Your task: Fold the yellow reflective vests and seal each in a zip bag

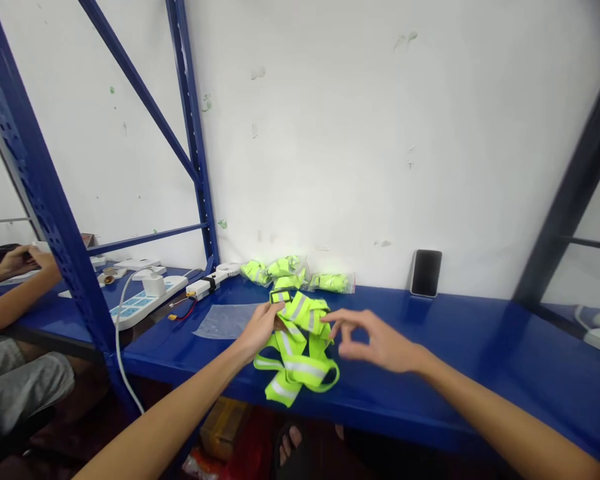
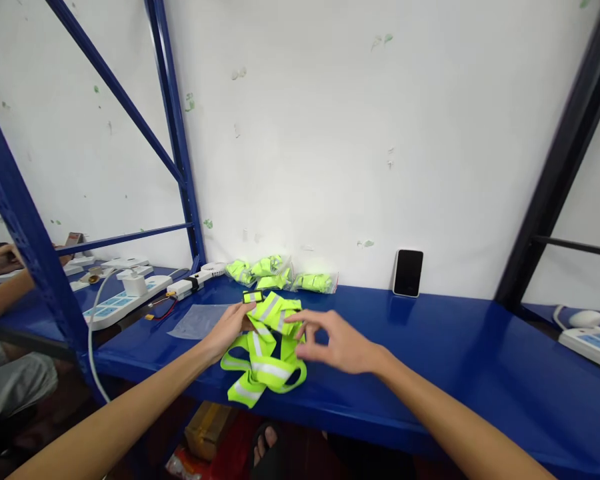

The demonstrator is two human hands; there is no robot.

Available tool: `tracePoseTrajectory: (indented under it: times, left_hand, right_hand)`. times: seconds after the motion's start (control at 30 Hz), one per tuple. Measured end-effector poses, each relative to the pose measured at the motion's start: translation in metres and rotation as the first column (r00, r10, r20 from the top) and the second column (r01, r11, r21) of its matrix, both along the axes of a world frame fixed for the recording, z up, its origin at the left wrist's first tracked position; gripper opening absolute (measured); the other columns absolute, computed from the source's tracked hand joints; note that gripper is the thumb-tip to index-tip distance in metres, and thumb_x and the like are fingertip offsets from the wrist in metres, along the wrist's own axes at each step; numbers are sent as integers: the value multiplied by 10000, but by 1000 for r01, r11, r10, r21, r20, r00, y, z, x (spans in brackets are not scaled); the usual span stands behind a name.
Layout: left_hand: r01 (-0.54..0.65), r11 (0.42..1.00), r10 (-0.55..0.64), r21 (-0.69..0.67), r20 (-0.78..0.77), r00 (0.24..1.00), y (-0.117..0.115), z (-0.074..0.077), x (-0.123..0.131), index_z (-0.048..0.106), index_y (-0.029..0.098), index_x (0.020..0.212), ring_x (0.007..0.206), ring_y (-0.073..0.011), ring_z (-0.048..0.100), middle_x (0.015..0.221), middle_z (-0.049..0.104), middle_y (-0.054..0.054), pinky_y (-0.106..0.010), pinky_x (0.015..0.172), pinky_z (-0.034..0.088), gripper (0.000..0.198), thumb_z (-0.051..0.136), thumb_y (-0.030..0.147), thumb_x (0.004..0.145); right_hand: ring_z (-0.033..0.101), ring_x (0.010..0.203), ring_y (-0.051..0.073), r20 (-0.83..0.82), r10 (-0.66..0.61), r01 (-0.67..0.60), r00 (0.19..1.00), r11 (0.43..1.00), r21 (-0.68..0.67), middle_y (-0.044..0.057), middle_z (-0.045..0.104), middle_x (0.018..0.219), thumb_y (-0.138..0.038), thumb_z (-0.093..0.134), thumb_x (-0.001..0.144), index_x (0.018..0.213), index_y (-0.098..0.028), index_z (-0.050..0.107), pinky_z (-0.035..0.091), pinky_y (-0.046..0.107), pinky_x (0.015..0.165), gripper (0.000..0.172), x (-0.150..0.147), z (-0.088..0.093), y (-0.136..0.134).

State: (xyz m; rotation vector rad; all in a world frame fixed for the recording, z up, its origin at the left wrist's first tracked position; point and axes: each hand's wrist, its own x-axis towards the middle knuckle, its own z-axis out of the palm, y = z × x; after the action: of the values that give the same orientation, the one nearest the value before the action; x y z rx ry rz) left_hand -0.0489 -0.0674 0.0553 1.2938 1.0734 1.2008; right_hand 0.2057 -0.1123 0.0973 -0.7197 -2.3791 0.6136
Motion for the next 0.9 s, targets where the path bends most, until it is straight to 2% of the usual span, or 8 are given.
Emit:
tracePoseTrajectory:
  times: [0.1,0.2,0.33,0.4,0.57,0.7,0.8,0.9]
  left_hand:
    - [-6,999,8,-40,42,999,-3,4,4,589,122,828,632,-198,642,671,670,-67,-310,683,491,303,557,423,810]
    - [80,991,-69,-110,95,993,-9,8,7,602,132,838,602,-194,634,661,672,-68,-309,649,497,395,497,513,825]
    - [382,885,-355,-268,142,924,-12,8,0,614,151,742,589,-188,603,629,635,-67,-285,567,485,700,272,760,788]
    - [388,873,-394,-296,40,918,-10,4,-8,633,145,784,606,-190,599,657,629,-76,-274,550,476,757,247,796,767]
    - [150,988,-154,-36,-262,953,-4,-7,-21,427,230,1288,869,-227,608,1048,596,-91,-280,598,500,589,518,554,805]
    - [267,926,-128,265,-445,886,-9,-4,-22,336,275,1381,1149,-250,497,1294,476,-99,-332,861,471,681,627,316,766]
    - [280,892,-67,354,-510,858,-8,4,-20,446,243,1317,1130,-264,517,1260,544,-81,-352,943,414,568,624,315,782]
    - [165,932,-15,323,-420,907,-2,6,-18,586,176,1157,1002,-266,586,1081,651,-80,-354,875,446,407,543,432,843]
  right_hand:
    - [584,1039,247,-141,-179,200,974,969,148,73,655,1027,-394,600,837,1294,-247,521,416,445,957,487,-4,1,7]
    - [414,1268,298,-89,-92,111,992,966,233,91,451,1384,-393,707,735,1326,-277,491,333,470,1047,640,-17,-6,20]
    - [588,1033,261,-288,-92,78,953,995,-58,80,632,1140,-404,579,849,1234,-223,569,473,403,894,426,-33,-18,39]
    - [616,967,262,-418,-180,71,891,962,-265,73,661,1070,-436,569,848,1206,-201,582,505,379,820,429,-37,-25,50]
    - [613,985,227,-529,-367,25,765,838,-546,35,609,1192,-443,618,795,1277,-288,505,508,327,797,519,-48,-48,71]
    - [639,816,207,-544,-425,-71,724,738,-671,40,668,950,-500,600,792,1094,-227,598,519,326,736,408,-59,-68,73]
    - [639,921,215,-596,-318,-257,737,684,-683,55,656,1062,-536,594,792,1109,-225,584,505,358,834,445,-61,-72,65]
    - [634,977,238,-518,-2,-409,855,610,-678,71,640,1122,-468,734,697,1263,-240,482,492,411,867,660,-58,-67,55]
